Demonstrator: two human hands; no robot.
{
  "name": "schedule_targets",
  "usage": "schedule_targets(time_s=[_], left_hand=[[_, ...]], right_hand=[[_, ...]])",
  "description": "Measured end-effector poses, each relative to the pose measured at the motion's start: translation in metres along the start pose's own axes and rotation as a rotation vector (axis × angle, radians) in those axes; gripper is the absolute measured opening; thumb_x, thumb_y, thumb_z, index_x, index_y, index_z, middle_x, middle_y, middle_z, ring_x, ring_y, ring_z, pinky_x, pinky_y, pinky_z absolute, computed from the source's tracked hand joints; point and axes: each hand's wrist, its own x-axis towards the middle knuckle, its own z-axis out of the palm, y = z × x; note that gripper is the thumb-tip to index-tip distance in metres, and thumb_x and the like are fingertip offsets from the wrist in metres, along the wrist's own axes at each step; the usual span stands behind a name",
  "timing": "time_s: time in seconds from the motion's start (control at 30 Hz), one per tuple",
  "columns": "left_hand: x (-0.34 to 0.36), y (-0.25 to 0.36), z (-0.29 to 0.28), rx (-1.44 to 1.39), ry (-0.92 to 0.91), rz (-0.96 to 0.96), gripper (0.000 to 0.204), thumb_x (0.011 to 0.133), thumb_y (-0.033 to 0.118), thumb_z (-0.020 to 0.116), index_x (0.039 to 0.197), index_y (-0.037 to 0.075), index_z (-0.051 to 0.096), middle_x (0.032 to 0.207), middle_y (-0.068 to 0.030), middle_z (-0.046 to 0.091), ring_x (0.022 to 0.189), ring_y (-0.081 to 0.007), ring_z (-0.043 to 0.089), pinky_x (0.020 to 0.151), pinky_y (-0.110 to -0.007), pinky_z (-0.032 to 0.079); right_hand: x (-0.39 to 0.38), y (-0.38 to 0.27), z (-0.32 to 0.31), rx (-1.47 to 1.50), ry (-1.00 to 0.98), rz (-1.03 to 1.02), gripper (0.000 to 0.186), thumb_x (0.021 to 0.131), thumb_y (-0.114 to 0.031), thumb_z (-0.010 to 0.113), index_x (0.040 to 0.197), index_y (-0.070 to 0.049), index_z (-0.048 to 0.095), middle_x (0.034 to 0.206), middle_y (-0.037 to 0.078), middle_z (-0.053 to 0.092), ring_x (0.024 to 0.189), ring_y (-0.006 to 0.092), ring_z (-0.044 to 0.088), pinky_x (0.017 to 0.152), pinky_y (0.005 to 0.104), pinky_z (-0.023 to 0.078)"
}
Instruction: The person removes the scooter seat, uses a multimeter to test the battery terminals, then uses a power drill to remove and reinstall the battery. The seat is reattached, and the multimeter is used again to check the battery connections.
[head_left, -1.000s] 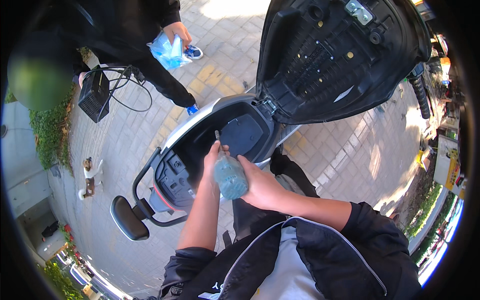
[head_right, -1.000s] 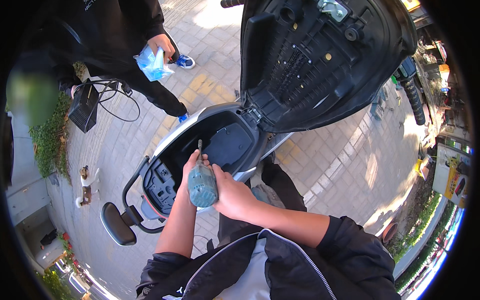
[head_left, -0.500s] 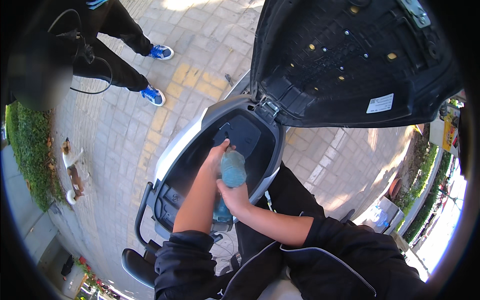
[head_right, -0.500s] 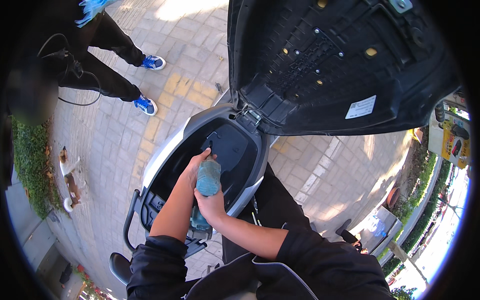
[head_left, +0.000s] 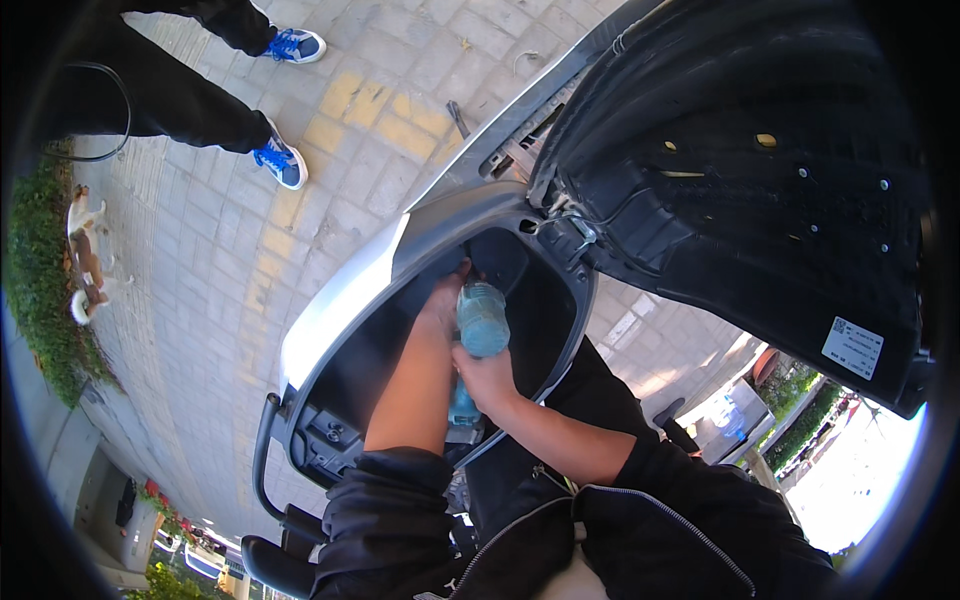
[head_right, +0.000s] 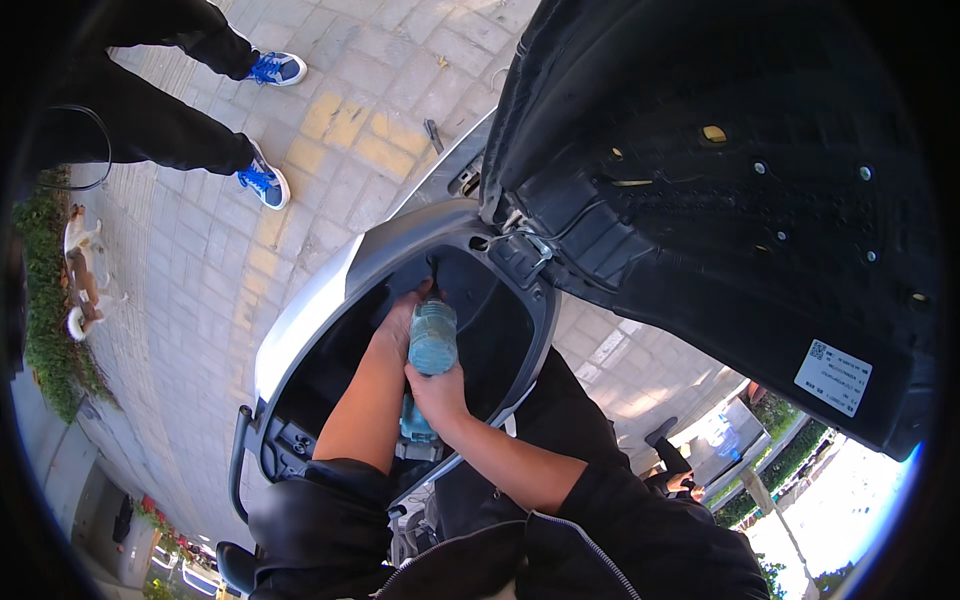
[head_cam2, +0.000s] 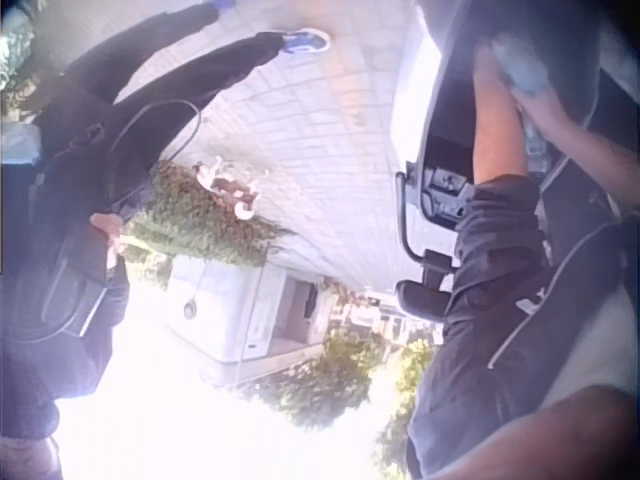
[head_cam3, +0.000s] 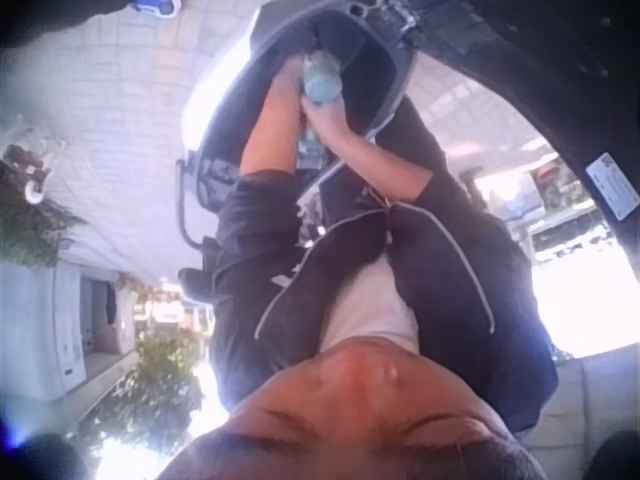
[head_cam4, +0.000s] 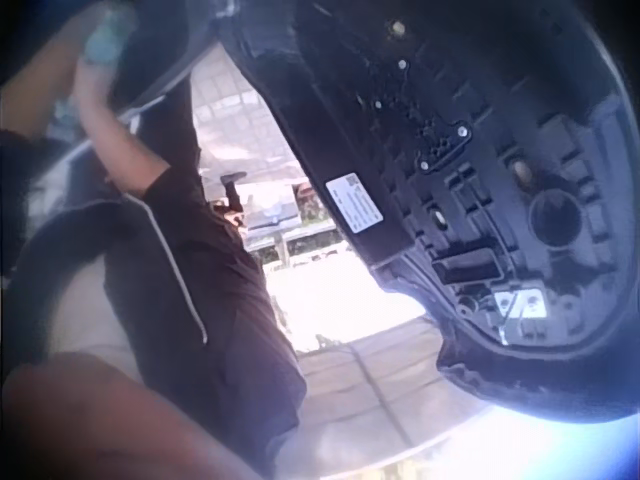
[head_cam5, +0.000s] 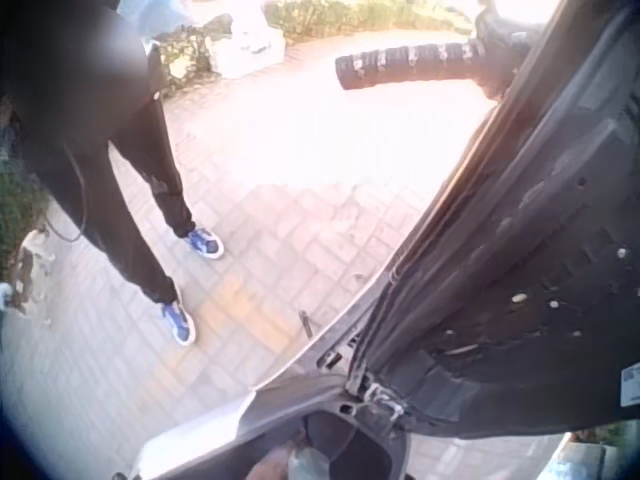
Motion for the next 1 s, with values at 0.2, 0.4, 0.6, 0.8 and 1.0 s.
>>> schedule_targets(time_s=[0.2, 0.4, 0.6, 0.8, 1.0], left_hand=[[0.010, 0.003, -0.004, -0.047, 0.004, 0.019, 0.029, 0.098, 0.035, 0.057, 0.092, 0.007, 0.058, 0.073, -0.0107, 0.063, 0.060, -0.0257, 0.060, 0.054, -0.041, 0.052], [0.032, 0.006, -0.020, -0.104, -0.047, -0.002, 0.023, 0.099, 0.031, 0.055, 0.105, 0.009, 0.059, 0.082, -0.0134, 0.065, 0.067, -0.0263, 0.063, 0.057, -0.042, 0.055], [0.012, 0.010, -0.010, -0.053, -0.065, -0.035, 0.039, 0.093, 0.042, 0.063, 0.090, 0.003, 0.063, 0.077, -0.0115, 0.067, 0.061, -0.0244, 0.063, 0.055, -0.037, 0.054], [0.017, 0.015, -0.015, 0.032, 0.010, 0.011, 0.037, 0.093, 0.040, 0.063, 0.090, 0.004, 0.063, 0.076, -0.0113, 0.067, 0.059, -0.0259, 0.063, 0.053, -0.038, 0.054], [0.026, 0.021, -0.018, 0.034, 0.006, 0.079, 0.026, 0.097, 0.034, 0.059, 0.104, 0.008, 0.059, 0.078, -0.0115, 0.067, 0.060, -0.0264, 0.064, 0.052, -0.042, 0.054]], right_hand=[[0.001, -0.014, -0.002, -0.044, -0.044, -0.010, 0.010, 0.083, -0.011, 0.066, 0.085, -0.002, 0.060, 0.073, 0.001, 0.060, 0.064, 0.0096, 0.057, 0.057, 0.0269, 0.043], [0.003, -0.027, 0.004, -0.042, -0.062, 0.098, 0.026, 0.082, -0.014, 0.071, 0.101, 0.001, 0.060, 0.090, 0.007, 0.064, 0.081, 0.0161, 0.062, 0.072, 0.0309, 0.048], [0.013, -0.017, 0.015, 0.160, -0.041, 0.179, 0.044, 0.082, -0.014, 0.073, 0.119, 0.000, 0.052, 0.104, 0.008, 0.061, 0.089, 0.0151, 0.061, 0.075, 0.0299, 0.050], [0.009, -0.027, 0.029, 0.236, 0.004, 0.292, 0.040, 0.082, -0.014, 0.074, 0.116, -0.002, 0.056, 0.102, 0.006, 0.063, 0.088, 0.0142, 0.062, 0.075, 0.0298, 0.050], [0.005, -0.021, 0.029, 0.156, -0.010, 0.297, 0.036, 0.083, -0.015, 0.075, 0.113, -0.002, 0.060, 0.104, 0.008, 0.067, 0.093, 0.0173, 0.064, 0.081, 0.0319, 0.051]])
